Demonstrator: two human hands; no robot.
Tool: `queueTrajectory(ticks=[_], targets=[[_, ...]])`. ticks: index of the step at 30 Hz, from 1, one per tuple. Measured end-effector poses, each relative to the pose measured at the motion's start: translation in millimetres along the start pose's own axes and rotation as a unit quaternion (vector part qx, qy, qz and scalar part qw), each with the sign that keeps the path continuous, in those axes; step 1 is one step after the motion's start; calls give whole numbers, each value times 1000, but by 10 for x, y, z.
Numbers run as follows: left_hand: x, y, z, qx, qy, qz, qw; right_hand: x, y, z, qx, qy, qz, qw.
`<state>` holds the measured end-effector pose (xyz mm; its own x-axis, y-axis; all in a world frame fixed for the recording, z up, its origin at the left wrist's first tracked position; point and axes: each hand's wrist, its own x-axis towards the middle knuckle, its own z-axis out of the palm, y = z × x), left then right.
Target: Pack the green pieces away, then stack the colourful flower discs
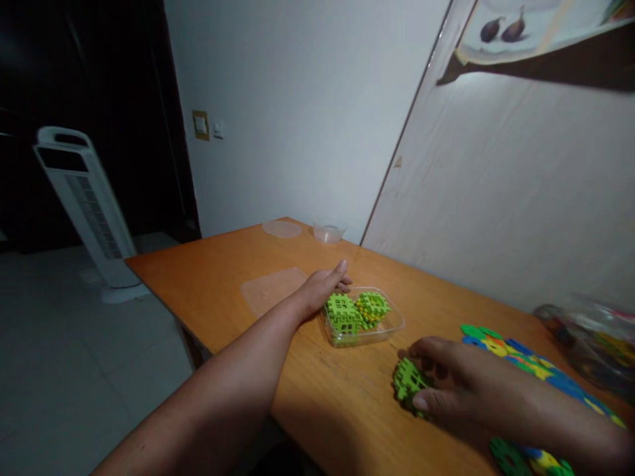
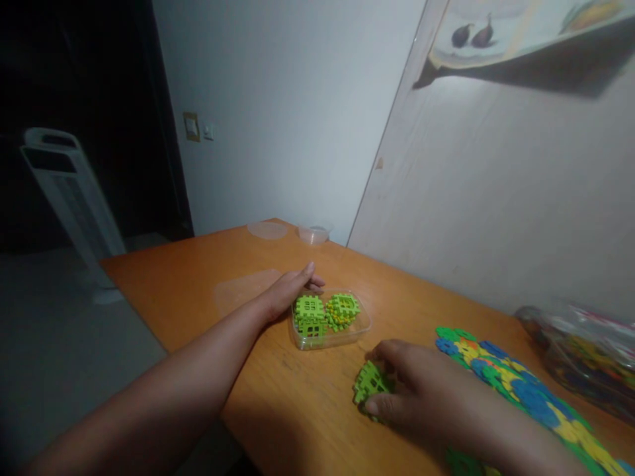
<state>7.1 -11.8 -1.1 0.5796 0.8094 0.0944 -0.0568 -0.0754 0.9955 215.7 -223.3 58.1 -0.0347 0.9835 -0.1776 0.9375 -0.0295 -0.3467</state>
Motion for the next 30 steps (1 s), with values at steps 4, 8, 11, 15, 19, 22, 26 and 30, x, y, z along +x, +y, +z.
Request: queueTrajectory(ticks=[4,8,11,15,19,22,26,30], targets=[[-7,5,-1,10,3,4,1000,3,-4,77,-20,8,3,1000],[3,-19,-6,-9,2,1,1000,-4,-58,43,-19,-4,4,1000],[19,-39,-7,-12,4,5,1000,-19,-91,-24,-24,4,8,1000],[38,-59,-13,-2,2,11,1000,-10,-76,-125,-48,36,4,998],[35,-56,-18,9,-1,16,1000,9,-41,-147,-52,38,-3,998],[19,-36,-12,8,0,15,1000,27,-7,-78,-48,23,2,999],[-5,-2,4,8,3,11,1000,63,40,31,-34,3,17,999],[-18,25,12,26,11,15,999,91,66,39,-15,10,13,1000]])
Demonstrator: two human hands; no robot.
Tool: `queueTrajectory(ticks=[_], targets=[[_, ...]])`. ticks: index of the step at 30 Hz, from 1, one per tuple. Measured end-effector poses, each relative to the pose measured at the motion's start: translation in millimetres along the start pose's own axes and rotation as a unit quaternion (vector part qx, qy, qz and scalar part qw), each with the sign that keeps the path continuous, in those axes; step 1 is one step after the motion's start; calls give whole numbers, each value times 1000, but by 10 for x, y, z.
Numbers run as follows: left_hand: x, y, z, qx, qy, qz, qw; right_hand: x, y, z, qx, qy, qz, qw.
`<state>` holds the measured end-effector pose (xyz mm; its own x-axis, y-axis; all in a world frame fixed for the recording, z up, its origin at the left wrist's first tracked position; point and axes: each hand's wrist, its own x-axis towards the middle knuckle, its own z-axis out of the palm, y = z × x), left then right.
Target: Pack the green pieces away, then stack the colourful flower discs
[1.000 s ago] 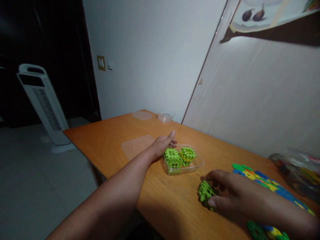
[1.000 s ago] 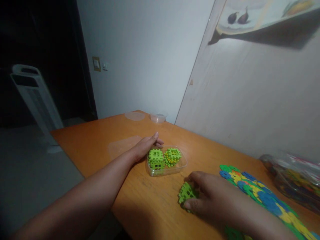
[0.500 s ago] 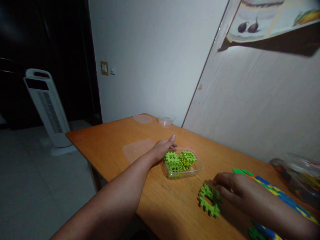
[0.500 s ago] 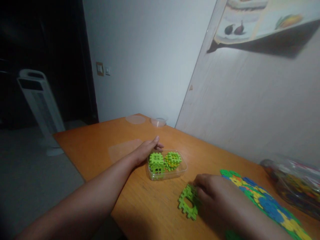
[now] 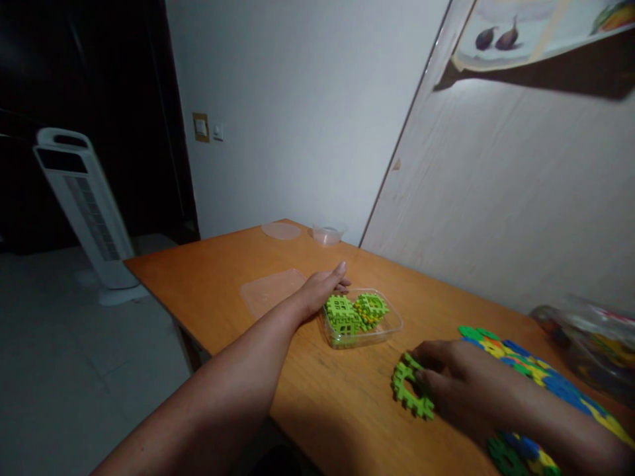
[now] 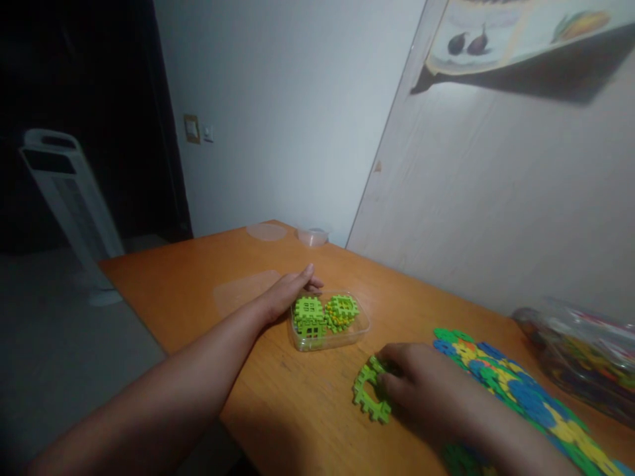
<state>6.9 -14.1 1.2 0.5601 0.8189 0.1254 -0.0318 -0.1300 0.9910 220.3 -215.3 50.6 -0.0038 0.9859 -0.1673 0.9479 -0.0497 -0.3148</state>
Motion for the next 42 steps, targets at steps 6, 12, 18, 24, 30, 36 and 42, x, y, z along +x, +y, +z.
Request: queueTrajectory(ticks=[6,12,18,24,30,36,42], targets=[[8,-13,-6,0,-2,-6,1000,11,171,-163,-83,89,-6,993],[35,-71,-16,-12,-10,-5,1000,45,94,-335,-104,219,-48,969],[37,-79,-20,-21,-6,-2,1000,304,-300,-244,-108,193,-140,965],[18,-47,0,-30,-4,-3,1000,456,-415,-145,-135,129,-147,971],[21,-50,-15,-9,-12,1,1000,196,-354,-259,-90,114,-82,986],[28,-42,-14,-16,-16,-7,1000,-108,-187,-175,-50,-6,-13,999],[7,-10,-7,-6,-10,-9,1000,-202,-178,24,-58,-33,19,998]])
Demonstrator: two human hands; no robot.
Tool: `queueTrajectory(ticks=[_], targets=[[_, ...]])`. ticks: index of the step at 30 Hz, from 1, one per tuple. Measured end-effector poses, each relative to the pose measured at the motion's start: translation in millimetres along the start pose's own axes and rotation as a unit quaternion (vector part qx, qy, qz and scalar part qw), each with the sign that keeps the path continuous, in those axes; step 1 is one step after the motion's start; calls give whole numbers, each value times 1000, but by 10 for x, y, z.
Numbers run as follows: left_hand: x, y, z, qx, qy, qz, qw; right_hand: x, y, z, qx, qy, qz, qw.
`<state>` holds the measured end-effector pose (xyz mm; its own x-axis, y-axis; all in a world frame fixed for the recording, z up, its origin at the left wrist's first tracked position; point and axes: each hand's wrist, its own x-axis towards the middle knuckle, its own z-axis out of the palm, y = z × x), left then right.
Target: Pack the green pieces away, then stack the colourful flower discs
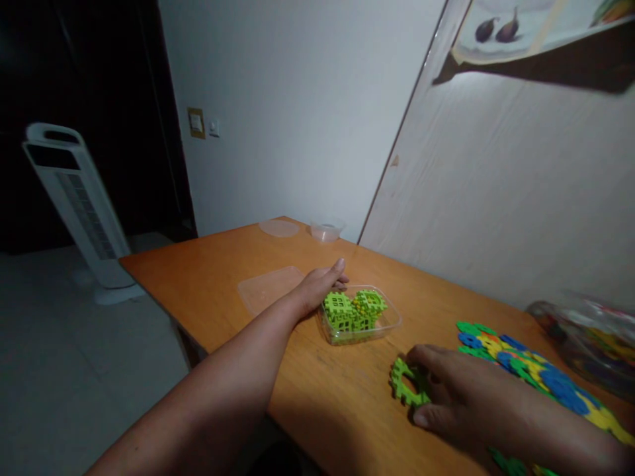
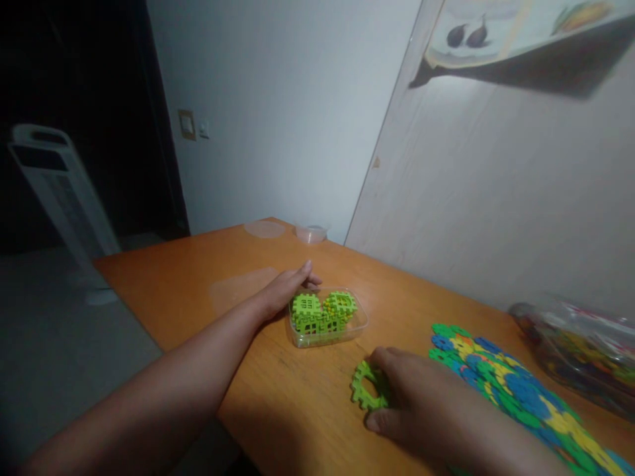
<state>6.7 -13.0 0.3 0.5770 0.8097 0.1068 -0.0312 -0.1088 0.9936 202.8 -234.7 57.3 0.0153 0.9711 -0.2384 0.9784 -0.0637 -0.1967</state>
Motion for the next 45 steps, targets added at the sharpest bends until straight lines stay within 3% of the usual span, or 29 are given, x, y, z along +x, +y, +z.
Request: queueTrajectory(ticks=[5,9,12,16,24,31,34,40,45], targets=[[6,-1,-9,-6,-3,-8,1000,5,-23,13,1,15,3,1000],[21,-24,-13,-5,-3,-5,1000,-44,-27,-140,32,17,7,999],[29,-45,-13,-11,-3,0,1000,-27,-17,-293,74,61,-33,995],[33,-60,-14,-14,-3,-1,1000,169,12,-422,100,94,-82,987],[6,-11,-4,-7,1,4,1000,598,-84,-460,35,56,-142,988],[14,-8,-4,-4,0,8,1000,657,-54,-469,21,103,-121,987],[18,-20,-10,-3,-5,15,1000,555,-16,-446,26,102,-96,990],[-3,21,21,-22,7,0,1000,256,76,-189,11,2,-29,1000],[-27,51,22,5,9,10,1000,144,75,63,-1,11,-7,1000]])
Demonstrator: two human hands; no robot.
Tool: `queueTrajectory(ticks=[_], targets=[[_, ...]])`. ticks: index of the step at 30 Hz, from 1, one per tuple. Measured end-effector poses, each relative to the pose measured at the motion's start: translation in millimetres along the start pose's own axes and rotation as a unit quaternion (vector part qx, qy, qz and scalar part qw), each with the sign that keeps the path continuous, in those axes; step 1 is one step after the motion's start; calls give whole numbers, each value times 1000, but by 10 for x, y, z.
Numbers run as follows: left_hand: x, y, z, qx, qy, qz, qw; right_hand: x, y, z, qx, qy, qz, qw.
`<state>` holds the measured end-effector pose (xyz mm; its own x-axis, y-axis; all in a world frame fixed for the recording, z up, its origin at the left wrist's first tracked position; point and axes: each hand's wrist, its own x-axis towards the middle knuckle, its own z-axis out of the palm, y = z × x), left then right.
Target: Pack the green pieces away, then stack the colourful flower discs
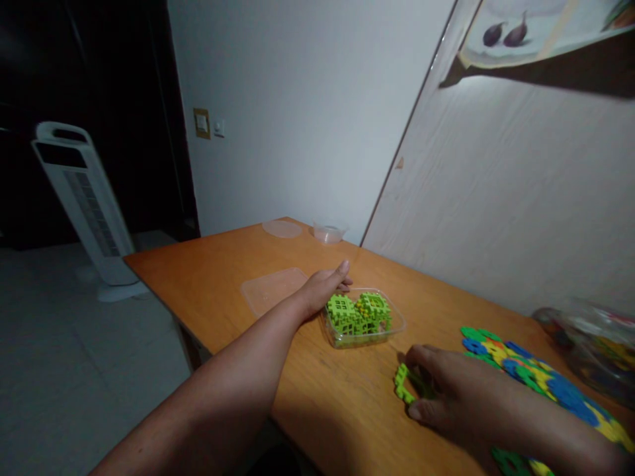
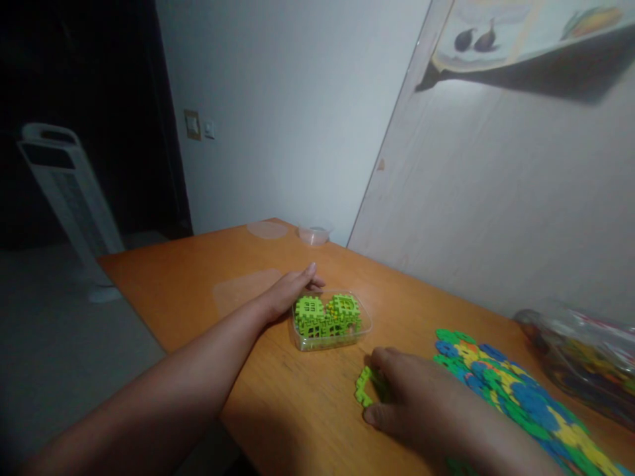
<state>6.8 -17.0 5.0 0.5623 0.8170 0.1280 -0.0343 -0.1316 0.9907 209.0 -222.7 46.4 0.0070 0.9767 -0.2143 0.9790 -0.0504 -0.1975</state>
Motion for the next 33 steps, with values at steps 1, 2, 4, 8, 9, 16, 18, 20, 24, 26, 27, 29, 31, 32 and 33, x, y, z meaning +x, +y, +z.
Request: queueTrajectory(ticks=[1,2,4,8,9,16,18,20,24,26,27,29,31,32,33], targets=[[-1,0,-4,4,-1,2,1000,-8,-12,21,1,0,0,1000],[-1,-3,-7,7,-1,2,1000,-13,-26,30,3,1,-1,1000],[4,-14,-15,9,-2,0,1000,-23,-50,10,10,3,-7,1000],[26,-52,-27,3,-7,2,1000,-50,-85,-143,50,-1,-16,999],[32,-62,-28,0,-8,2,1000,-50,-94,-194,64,4,-23,998],[36,-71,-13,-14,-8,-10,1000,213,-206,-463,83,74,-144,983],[27,-63,-7,-20,-7,-7,1000,343,-265,-482,89,71,-161,980],[20,-56,-5,-19,-7,-4,1000,459,-334,-483,98,50,-174,978],[16,-52,-10,-11,-10,0,1000,632,-432,-465,123,-13,-204,971],[21,-57,-13,-10,-13,-3,1000,698,-431,-449,140,-13,-207,968],[25,-63,-14,-11,-14,-5,1000,726,-418,-441,148,-4,-205,967],[34,-78,-14,-16,-16,-9,1000,770,-379,-423,158,15,-200,967],[43,-95,-14,-20,-17,-9,1000,796,-342,-405,161,24,-201,966],[46,-101,-13,-20,-16,-9,1000,803,-330,-396,160,23,-203,966],[48,-105,-12,-20,-16,-9,1000,809,-323,-387,156,19,-207,966]])
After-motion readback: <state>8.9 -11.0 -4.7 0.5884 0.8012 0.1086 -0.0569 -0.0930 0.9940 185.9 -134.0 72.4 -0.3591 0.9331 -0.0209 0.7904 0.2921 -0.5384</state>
